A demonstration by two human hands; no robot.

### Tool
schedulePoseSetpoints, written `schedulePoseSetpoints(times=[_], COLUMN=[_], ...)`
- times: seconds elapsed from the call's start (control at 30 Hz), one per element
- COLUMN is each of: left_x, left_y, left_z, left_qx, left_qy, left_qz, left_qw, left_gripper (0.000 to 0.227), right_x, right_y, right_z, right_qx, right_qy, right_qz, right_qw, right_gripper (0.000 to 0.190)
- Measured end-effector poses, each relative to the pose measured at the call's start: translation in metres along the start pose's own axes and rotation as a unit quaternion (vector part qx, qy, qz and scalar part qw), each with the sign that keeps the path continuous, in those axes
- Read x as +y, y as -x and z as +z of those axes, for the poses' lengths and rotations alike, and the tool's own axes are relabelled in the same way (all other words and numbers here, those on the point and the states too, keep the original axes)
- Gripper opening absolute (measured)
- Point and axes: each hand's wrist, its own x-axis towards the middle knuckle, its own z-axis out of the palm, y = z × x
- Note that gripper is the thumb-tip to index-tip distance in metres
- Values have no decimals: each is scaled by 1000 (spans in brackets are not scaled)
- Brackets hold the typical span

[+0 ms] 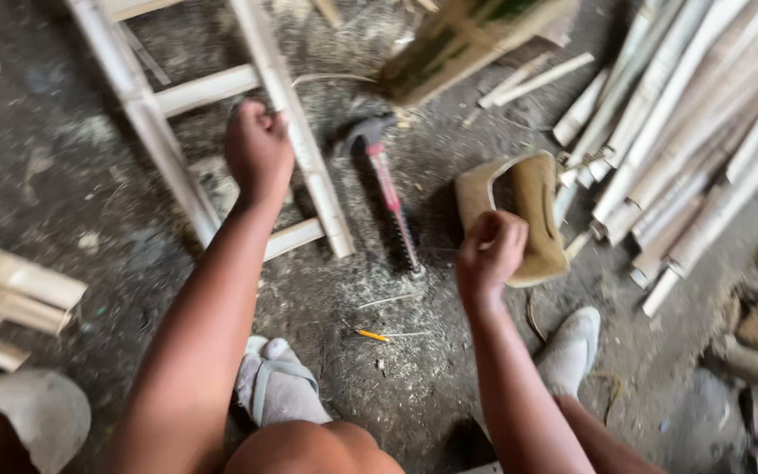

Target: The person assembles a small wooden ladder-like frame by inserting dowels into pre-drilled holes and securing them with a hammer. They then mark the frame with a pencil.

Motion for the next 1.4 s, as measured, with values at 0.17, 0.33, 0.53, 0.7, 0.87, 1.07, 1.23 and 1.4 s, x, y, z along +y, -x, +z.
schedulePoseSetpoints(times=[0.17, 0.33, 0.53, 0.7, 0.87, 1.07, 1.23, 1.4], left_x=[64, 104, 108, 137, 125, 62, 34, 3], left_y=[79, 131, 144, 142, 124, 109, 101, 62], left_z=[-11, -9, -13, -27, -49, -58, -60, -60], left_qx=[-200, -388, -299, -386, -340, -323, -303, -124], left_qy=[112, 162, 200, 294, 338, 453, 432, 330], left_qz=[59, 98, 167, 22, -50, -133, -131, -206], left_qw=[971, 902, 918, 874, 876, 820, 839, 913], left_gripper=[9, 9, 9, 17, 13, 9, 7, 7], right_x=[92, 104, 73, -13, -61, -85, -65, -53], right_y=[-41, -43, -42, -22, -23, -20, -20, -1], right_z=[-5, 18, -22, -35, 3, 35, 41, 58], right_qx=[-246, -323, -207, -235, -316, -362, -287, -361], right_qy=[31, 33, 93, -277, -494, -440, -281, 76], right_qz=[216, 248, 141, 294, 421, 343, 302, 13], right_qw=[944, 913, 963, 884, 692, 747, 865, 929], right_gripper=[24, 27, 20, 21, 22, 26, 25, 46])
